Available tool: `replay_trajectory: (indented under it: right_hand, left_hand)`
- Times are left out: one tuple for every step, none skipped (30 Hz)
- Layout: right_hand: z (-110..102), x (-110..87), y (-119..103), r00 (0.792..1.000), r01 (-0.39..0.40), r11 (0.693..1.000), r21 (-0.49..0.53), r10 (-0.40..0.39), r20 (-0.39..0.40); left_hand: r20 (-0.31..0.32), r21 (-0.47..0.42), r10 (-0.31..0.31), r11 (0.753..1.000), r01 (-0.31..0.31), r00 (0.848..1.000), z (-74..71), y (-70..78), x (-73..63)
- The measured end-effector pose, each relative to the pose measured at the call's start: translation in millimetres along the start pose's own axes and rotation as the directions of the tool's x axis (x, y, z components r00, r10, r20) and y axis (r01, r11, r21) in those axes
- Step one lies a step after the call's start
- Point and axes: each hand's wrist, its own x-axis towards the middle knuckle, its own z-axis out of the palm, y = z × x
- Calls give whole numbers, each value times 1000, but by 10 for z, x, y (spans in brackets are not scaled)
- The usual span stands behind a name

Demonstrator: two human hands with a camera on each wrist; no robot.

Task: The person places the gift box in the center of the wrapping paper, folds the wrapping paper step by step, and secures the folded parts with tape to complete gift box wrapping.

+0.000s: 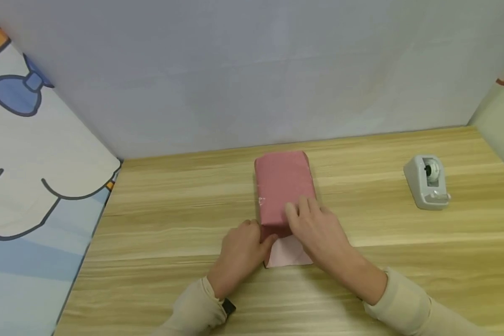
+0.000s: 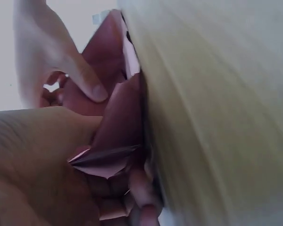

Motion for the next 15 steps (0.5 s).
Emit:
replay_trajectory:
  right_hand:
    - [1, -1, 2, 1000, 3, 1000, 7, -3, 2]
    - [2, -3, 5, 1000, 6, 1000, 16, -6, 5]
    - [4, -5, 8, 1000, 8, 1000, 24, -8, 9]
    - [6, -9, 11, 1000, 9, 999, 32, -9, 12]
    - [10, -14, 14, 1000, 9, 999, 41, -10, 14]
    - [13, -18, 19, 1000, 9, 999, 47, -9, 14]
    - [18, -22, 23, 1000, 7, 999, 52, -8, 13]
    - [21, -25, 25, 1000, 5, 999, 54, -5, 11]
    - [25, -28, 27, 1000, 2, 999, 53, -2, 7]
    - [28, -28, 27, 1000, -2, 999, 53, 2, 2]
    - [32, -28, 24, 1000, -6, 999, 52, 6, -3]
    - [36, -25, 19, 1000, -9, 999, 48, 10, -10]
    - [41, -23, 11, 1000, -13, 999, 42, 14, -17]
    - [47, -20, 1, 1000, -18, 999, 31, 18, -24]
    - [52, -17, -11, 999, -22, 1000, 18, 23, -35]
  left_hand:
    - [-17, 7, -1, 1000, 2, 1000, 15, 4, 17]
    - [-29, 15, -4, 1000, 4, 1000, 25, 9, 28]
    - [-43, 28, -4, 1000, 5, 999, 35, 12, 38]
    - [-57, 37, -3, 999, 5, 998, 46, 15, 46]
    - [-69, 46, 0, 999, 3, 998, 54, 17, 53]
    - [-73, 48, -1, 999, 4, 997, 64, 21, 61]
    - [-80, 45, 0, 999, 3, 997, 73, 23, 68]
    - [-85, 41, 0, 999, 3, 996, 81, 24, 75]
    - [-89, 34, -2, 999, 5, 996, 89, 27, 83]
    - [-92, 27, -7, 1000, 9, 996, 97, 29, 90]
    - [-95, 22, -12, 1000, 14, 995, 102, 31, 95]
    - [-96, 15, -19, 1000, 21, 995, 109, 32, 99]
    - [-103, 14, -26, 1000, 27, 994, 113, 35, 101]
    - [-107, 14, -34, 999, 36, 994, 117, 36, 101]
    - [-112, 16, -42, 999, 44, 993, 121, 38, 100]
